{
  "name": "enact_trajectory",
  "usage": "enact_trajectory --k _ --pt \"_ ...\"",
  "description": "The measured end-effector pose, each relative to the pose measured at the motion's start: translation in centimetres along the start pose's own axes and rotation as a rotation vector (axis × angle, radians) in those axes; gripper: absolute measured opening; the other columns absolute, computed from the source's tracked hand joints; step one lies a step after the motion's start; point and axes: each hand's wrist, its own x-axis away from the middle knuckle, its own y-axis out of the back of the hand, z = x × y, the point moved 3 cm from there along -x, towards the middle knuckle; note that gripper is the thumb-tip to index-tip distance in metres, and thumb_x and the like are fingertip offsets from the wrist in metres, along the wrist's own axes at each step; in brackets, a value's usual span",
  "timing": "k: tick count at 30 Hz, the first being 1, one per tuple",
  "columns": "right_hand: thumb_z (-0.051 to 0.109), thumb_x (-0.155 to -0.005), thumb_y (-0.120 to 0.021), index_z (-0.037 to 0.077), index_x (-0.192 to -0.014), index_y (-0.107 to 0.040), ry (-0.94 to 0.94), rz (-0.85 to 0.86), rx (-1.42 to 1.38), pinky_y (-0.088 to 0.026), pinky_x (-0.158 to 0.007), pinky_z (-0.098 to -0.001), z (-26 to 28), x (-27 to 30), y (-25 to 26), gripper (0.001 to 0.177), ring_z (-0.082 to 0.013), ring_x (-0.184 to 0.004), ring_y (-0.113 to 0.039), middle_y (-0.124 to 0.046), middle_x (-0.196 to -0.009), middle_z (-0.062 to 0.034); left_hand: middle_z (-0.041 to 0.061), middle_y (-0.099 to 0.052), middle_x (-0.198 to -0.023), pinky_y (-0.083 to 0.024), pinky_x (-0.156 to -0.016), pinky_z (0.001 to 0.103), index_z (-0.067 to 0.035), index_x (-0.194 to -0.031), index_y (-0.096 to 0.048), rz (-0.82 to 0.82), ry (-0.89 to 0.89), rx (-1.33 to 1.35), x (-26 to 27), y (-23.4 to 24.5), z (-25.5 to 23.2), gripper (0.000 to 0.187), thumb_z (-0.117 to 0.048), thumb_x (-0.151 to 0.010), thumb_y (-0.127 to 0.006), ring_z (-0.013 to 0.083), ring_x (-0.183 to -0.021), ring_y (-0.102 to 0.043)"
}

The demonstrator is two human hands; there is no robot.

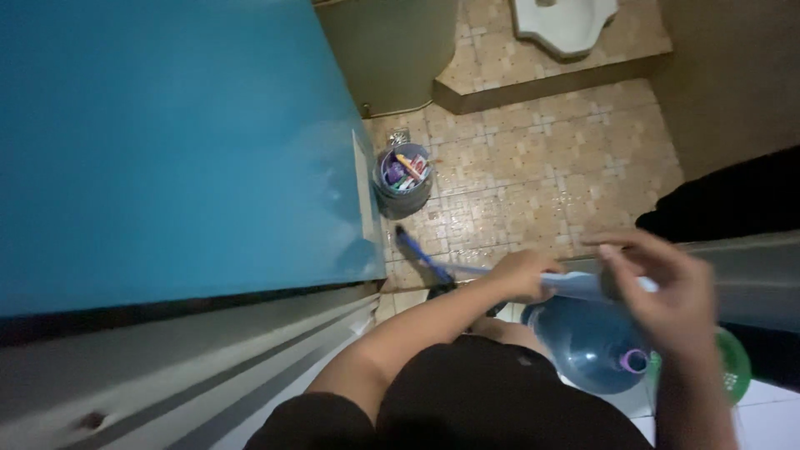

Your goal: Sweeping the bathroom floor and corners using a long-handled brush.

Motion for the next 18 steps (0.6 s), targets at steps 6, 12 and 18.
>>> enact_trajectory --k 6,12,18 --pt "0.013 -0.102 -0.064 0.008 -0.112 -0.076 0.007 -0.028 0.14 -0.059 -0.058 -0.0337 1.0 -0.7 -1.7 0.016 -0.0182 -0.066 -0.072 -0.078 -0.088 -0.0105 0.009 -0.079 -0.103 -0.057 -0.083 0.042 -0.02 -0.105 -0.075 -0.169 -0.119 0.072 -2.5 0.5 2.1 0.036 -0.01 -0.07 -0.077 0.031 -0.096 -0.075" --pt "0.013 -0.097 -0.067 0.008 -0.114 -0.076 0.081 0.046 0.046 -0.063 -0.077 -0.035 -0.3 0.1 -4.1 0.02 -0.0207 -0.093 -0.079 -0.08 -0.101 -0.0105 0.013 -0.076 -0.105 -0.057 -0.082 0.043 -0.018 -0.108 -0.074 -0.184 -0.16 0.095 0.8 -0.6 3.0 0.05 -0.004 -0.061 -0.077 0.035 -0.095 -0.072" --pt "0.013 -0.103 -0.066 0.006 -0.111 -0.078 -0.044 -0.029 0.257 -0.053 -0.05 -0.0322 -1.1 2.8 2.5 0.016 -0.0185 -0.057 -0.064 -0.069 -0.072 -0.0121 0.006 -0.075 -0.098 -0.056 -0.077 0.043 -0.026 -0.109 -0.072 0.013 -0.047 0.02 2.1 -0.4 -3.6 0.038 -0.018 -0.072 -0.075 0.0278 -0.087 -0.072"
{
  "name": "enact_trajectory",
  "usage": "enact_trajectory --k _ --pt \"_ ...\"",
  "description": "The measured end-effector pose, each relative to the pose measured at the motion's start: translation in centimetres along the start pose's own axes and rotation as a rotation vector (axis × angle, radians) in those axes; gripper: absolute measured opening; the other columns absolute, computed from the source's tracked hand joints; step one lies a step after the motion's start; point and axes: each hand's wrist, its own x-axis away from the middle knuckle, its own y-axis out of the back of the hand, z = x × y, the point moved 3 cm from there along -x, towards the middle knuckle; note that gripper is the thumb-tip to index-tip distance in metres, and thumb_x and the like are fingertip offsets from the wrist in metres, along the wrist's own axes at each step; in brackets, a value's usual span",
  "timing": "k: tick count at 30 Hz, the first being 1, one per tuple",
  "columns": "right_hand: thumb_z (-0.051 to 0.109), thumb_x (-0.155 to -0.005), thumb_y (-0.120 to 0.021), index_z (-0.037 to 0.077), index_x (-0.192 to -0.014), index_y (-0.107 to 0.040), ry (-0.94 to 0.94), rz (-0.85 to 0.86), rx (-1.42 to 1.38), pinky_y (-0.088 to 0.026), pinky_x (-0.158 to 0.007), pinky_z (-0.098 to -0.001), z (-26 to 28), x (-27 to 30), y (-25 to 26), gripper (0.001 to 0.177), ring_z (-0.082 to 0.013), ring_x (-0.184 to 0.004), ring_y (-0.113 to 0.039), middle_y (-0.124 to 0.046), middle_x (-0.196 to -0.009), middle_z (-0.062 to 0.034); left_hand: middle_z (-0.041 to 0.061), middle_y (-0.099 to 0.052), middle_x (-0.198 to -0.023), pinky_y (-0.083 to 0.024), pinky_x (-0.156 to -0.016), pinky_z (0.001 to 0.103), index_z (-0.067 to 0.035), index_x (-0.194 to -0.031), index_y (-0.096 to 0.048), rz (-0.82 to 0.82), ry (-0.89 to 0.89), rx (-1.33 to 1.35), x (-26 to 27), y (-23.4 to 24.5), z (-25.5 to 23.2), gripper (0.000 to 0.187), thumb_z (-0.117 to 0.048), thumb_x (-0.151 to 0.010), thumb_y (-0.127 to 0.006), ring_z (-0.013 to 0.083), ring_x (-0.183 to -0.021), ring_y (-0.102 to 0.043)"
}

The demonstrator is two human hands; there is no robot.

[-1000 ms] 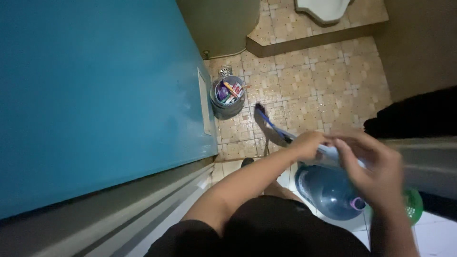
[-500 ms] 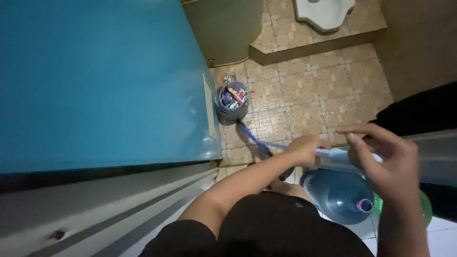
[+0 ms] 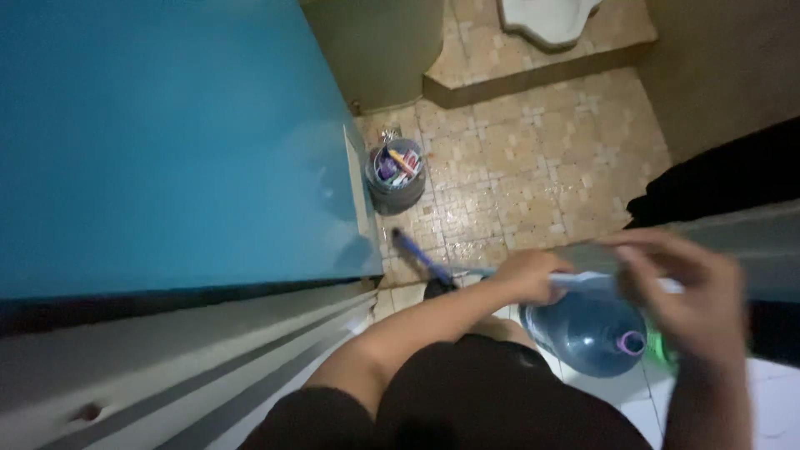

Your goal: Sweeping the bathroom floor and corners using a long-handled brush.

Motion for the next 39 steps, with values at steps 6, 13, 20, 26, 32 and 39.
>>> enact_trajectory --k 6,13,20,26,32,39 --pt "0.01 -0.102 -0.064 0.007 -0.115 -0.072 0.016 -0.106 0.058 -0.053 -0.053 -0.0271 3.1 1.0 1.6 0.016 -0.0115 -0.06 -0.067 -0.071 -0.075 -0.0098 0.009 -0.075 -0.089 -0.056 -0.077 0.044 -0.012 -0.091 -0.068 -0.143 -0.129 -0.005 -4.1 -0.2 -0.7 0.02 -0.025 -0.081 -0.079 0.0298 -0.088 -0.073" --pt "0.012 -0.1 -0.064 0.007 -0.111 -0.076 -0.13 0.0 -0.243 -0.038 -0.04 -0.0277 -1.9 1.3 -3.7 0.017 -0.0124 -0.047 -0.053 -0.067 -0.065 -0.0084 0.007 -0.072 -0.082 -0.055 -0.072 0.043 -0.016 -0.079 -0.066 -0.058 0.025 0.015 -0.9 -3.7 5.1 0.013 -0.019 -0.071 -0.077 0.0273 -0.081 -0.072" --pt "0.014 -0.097 -0.067 0.006 -0.111 -0.076 0.069 0.075 -0.284 -0.047 -0.047 -0.0254 -3.8 2.4 2.7 0.018 -0.0092 -0.056 -0.062 -0.072 -0.074 -0.0061 0.009 -0.072 -0.082 -0.054 -0.072 0.048 -0.016 -0.081 -0.067 -0.213 -0.025 0.038 -0.4 -2.9 -1.4 0.015 -0.031 -0.08 -0.073 0.0337 -0.081 -0.071" --pt "0.013 -0.096 -0.067 0.008 -0.109 -0.078 0.176 0.096 -0.031 -0.06 -0.069 -0.0264 -2.6 2.1 5.3 0.017 -0.0106 -0.076 -0.075 -0.079 -0.092 -0.0058 0.013 -0.072 -0.086 -0.054 -0.075 0.05 -0.016 -0.091 -0.069 -0.357 -0.137 0.057 -6.4 -4.4 -2.2 0.019 -0.033 -0.082 -0.073 0.0385 -0.086 -0.07" --pt "0.016 -0.1 -0.066 0.01 -0.112 -0.078 0.111 0.173 -0.177 -0.058 -0.066 -0.0284 -7.7 1.9 2.8 0.018 -0.0105 -0.073 -0.07 -0.078 -0.092 -0.0065 0.014 -0.071 -0.08 -0.054 -0.067 0.048 -0.015 -0.091 -0.071 -0.429 -0.102 0.055 -5.0 -9.7 0.4 0.029 -0.025 -0.065 -0.074 0.0393 -0.077 -0.07" --pt "0.019 -0.096 -0.066 0.012 -0.103 -0.078 0.215 0.301 -0.032 -0.058 -0.059 -0.0284 -11.6 4.4 8.9 0.015 -0.0103 -0.069 -0.077 -0.08 -0.089 -0.0043 0.012 -0.066 -0.071 -0.051 -0.064 0.047 -0.012 -0.079 -0.062 -0.513 0.068 0.126 -0.7 -10.1 -7.3 0.026 -0.035 -0.089 -0.07 0.0339 -0.068 -0.067"
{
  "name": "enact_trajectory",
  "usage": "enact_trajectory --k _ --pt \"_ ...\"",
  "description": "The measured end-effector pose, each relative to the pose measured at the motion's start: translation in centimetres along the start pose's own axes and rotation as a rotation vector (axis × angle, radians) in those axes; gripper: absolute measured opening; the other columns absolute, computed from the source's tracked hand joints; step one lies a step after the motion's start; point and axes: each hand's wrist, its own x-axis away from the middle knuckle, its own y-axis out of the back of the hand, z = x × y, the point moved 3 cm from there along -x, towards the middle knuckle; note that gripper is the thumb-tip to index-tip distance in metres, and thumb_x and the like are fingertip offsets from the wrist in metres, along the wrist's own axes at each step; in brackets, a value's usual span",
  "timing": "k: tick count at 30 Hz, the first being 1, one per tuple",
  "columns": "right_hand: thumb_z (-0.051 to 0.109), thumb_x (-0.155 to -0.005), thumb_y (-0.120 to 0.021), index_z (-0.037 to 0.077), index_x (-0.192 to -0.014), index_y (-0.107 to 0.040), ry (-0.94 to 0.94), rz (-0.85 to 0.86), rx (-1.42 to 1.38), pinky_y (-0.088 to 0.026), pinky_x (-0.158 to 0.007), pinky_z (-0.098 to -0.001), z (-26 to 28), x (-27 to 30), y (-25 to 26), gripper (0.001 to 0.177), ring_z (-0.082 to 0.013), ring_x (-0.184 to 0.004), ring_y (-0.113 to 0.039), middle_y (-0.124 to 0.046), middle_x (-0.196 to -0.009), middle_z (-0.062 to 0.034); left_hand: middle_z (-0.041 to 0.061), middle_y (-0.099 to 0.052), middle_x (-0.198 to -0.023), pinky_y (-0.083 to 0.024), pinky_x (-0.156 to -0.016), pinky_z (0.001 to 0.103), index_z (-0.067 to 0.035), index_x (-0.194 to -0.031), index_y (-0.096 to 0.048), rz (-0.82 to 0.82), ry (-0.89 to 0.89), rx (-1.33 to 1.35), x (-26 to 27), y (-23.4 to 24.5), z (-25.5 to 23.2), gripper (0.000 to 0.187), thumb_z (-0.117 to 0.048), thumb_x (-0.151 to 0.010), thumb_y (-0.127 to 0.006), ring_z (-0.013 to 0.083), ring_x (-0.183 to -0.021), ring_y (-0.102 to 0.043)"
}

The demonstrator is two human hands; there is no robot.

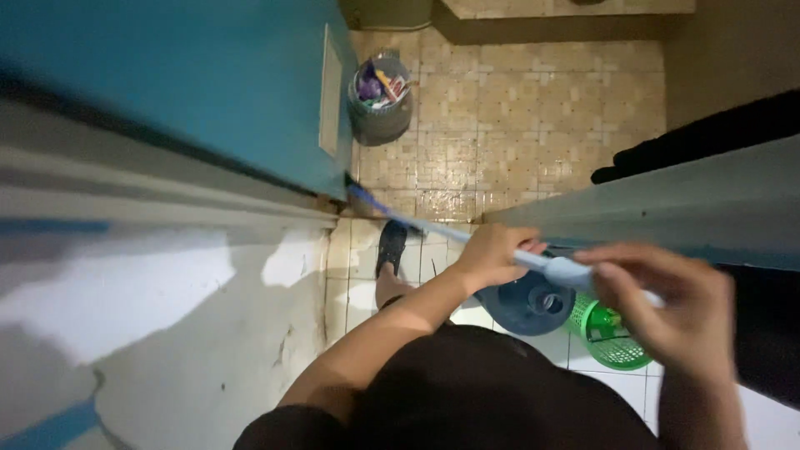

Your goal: Sweeping the bathroom floor and corners using a long-handled brush.

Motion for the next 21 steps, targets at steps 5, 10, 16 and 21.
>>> enact_trajectory --k 5,10,16,21 --pt "0.013 -0.097 -0.069 0.01 -0.107 -0.078 0.008 -0.059 0.053 -0.059 -0.063 -0.0298 2.3 0.5 0.2 0.014 -0.0144 -0.071 -0.074 -0.079 -0.085 -0.0069 0.013 -0.066 -0.072 -0.051 -0.066 0.047 -0.01 -0.08 -0.062 -0.062 -0.126 0.017 -2.1 -2.0 -0.1 0.024 -0.031 -0.088 -0.07 0.0349 -0.071 -0.067" --pt "0.01 -0.095 -0.069 0.008 -0.108 -0.078 0.091 -0.005 -0.01 -0.06 -0.065 -0.0287 1.7 -1.1 -2.2 0.015 -0.0134 -0.075 -0.076 -0.08 -0.094 -0.0058 0.013 -0.07 -0.081 -0.053 -0.068 0.046 -0.011 -0.09 -0.067 -0.113 -0.259 0.084 -1.9 -5.3 4.0 0.02 -0.021 -0.073 -0.073 0.0345 -0.077 -0.069" --pt "0.011 -0.093 -0.071 0.008 -0.104 -0.079 0.0 0.026 0.027 -0.059 -0.062 -0.0301 2.0 1.7 0.7 0.014 -0.016 -0.071 -0.075 -0.08 -0.09 -0.0069 0.013 -0.067 -0.073 -0.05 -0.065 0.045 -0.009 -0.079 -0.061 0.015 -0.09 0.078 -0.7 -6.0 0.5 0.023 -0.026 -0.079 -0.076 0.0329 -0.069 -0.067" --pt "0.004 -0.099 -0.068 0.004 -0.11 -0.075 -0.127 -0.112 0.233 -0.057 -0.063 -0.0301 3.6 4.1 4.3 0.014 -0.0146 -0.074 -0.072 -0.075 -0.088 -0.011 0.006 -0.067 -0.069 -0.05 -0.061 0.043 -0.015 -0.083 -0.063 -0.012 -0.174 0.093 -3.0 -6.3 -3.0 0.021 -0.035 -0.089 -0.068 0.0268 -0.063 -0.067"
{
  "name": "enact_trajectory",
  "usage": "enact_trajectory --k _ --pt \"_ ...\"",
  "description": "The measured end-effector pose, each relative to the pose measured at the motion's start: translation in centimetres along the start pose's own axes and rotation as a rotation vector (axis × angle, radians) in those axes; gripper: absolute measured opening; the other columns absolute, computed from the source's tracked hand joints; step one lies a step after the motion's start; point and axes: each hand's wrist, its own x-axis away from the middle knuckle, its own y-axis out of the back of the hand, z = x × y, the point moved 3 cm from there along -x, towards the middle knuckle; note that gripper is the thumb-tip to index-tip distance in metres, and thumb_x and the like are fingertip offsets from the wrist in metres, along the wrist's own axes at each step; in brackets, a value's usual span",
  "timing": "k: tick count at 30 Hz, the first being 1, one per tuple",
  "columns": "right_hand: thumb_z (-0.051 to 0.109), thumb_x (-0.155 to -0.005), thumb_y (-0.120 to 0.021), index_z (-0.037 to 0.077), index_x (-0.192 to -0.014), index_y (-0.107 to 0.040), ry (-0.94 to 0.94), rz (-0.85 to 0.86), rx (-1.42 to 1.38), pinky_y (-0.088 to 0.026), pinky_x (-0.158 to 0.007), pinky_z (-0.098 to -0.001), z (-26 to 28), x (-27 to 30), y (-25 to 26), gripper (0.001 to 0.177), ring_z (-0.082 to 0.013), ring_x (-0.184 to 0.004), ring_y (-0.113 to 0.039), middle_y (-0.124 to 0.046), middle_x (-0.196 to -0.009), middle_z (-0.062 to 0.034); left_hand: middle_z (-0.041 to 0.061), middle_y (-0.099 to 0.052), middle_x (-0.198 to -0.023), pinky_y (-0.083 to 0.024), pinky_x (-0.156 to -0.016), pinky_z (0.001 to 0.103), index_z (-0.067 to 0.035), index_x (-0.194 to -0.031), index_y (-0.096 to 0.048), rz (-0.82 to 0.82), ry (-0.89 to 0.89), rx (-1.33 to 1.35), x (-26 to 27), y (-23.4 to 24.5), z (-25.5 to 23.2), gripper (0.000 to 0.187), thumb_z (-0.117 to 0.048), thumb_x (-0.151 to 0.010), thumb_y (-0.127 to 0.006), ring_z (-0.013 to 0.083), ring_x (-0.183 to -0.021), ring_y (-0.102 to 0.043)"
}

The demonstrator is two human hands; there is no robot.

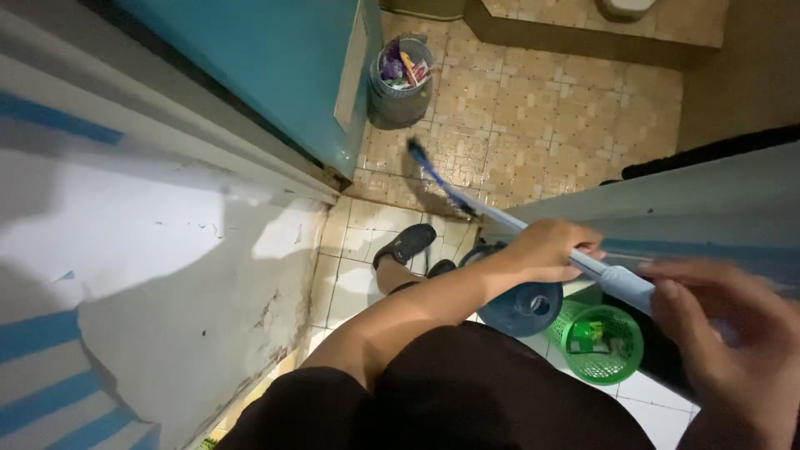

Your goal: Sweeping the bathroom floor and corners using a long-handled brush.

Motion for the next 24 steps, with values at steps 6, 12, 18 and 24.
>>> enact_trajectory --k 6,12,18,24 --pt "0.009 -0.09 -0.07 0.01 -0.103 -0.08 0.216 0.2 -0.251 -0.053 -0.05 -0.024 0.3 -0.5 -5.6 0.015 -0.0079 -0.056 -0.069 -0.08 -0.078 -0.0037 0.007 -0.064 -0.066 -0.05 -0.061 0.042 -0.014 -0.072 -0.058 0.054 0.109 -0.116 3.4 -1.2 6.1 0.033 -0.036 -0.096 -0.065 0.0264 -0.058 -0.065" --pt "0.01 -0.094 -0.07 0.005 -0.107 -0.078 0.182 0.233 -0.486 -0.054 -0.056 -0.0233 -3.7 -1.8 -9.6 0.016 -0.0072 -0.067 -0.068 -0.078 -0.084 -0.0059 0.009 -0.066 -0.066 -0.049 -0.056 0.044 -0.011 -0.071 -0.059 0.085 0.126 -0.117 9.3 1.3 6.2 0.02 -0.026 -0.071 -0.072 0.0278 -0.062 -0.065" --pt "0.011 -0.099 -0.071 0.004 -0.107 -0.075 0.181 0.033 -0.398 -0.054 -0.057 -0.026 -1.5 -0.5 -3.2 0.012 -0.0113 -0.069 -0.068 -0.074 -0.085 -0.0104 0.008 -0.066 -0.07 -0.051 -0.059 0.043 -0.011 -0.073 -0.058 0.106 0.262 -0.085 5.2 2.8 1.2 0.033 -0.036 -0.094 -0.064 0.0279 -0.065 -0.068" --pt "0.013 -0.096 -0.068 0.008 -0.102 -0.077 0.244 0.128 -0.269 -0.06 -0.063 -0.0307 1.2 -1.3 -6.2 0.012 -0.0124 -0.071 -0.075 -0.078 -0.087 -0.0069 0.009 -0.066 -0.073 -0.051 -0.066 0.042 -0.013 -0.08 -0.065 -0.17 -0.004 -0.159 4.6 3.7 3.6 0.022 -0.032 -0.091 -0.07 0.0309 -0.072 -0.066"
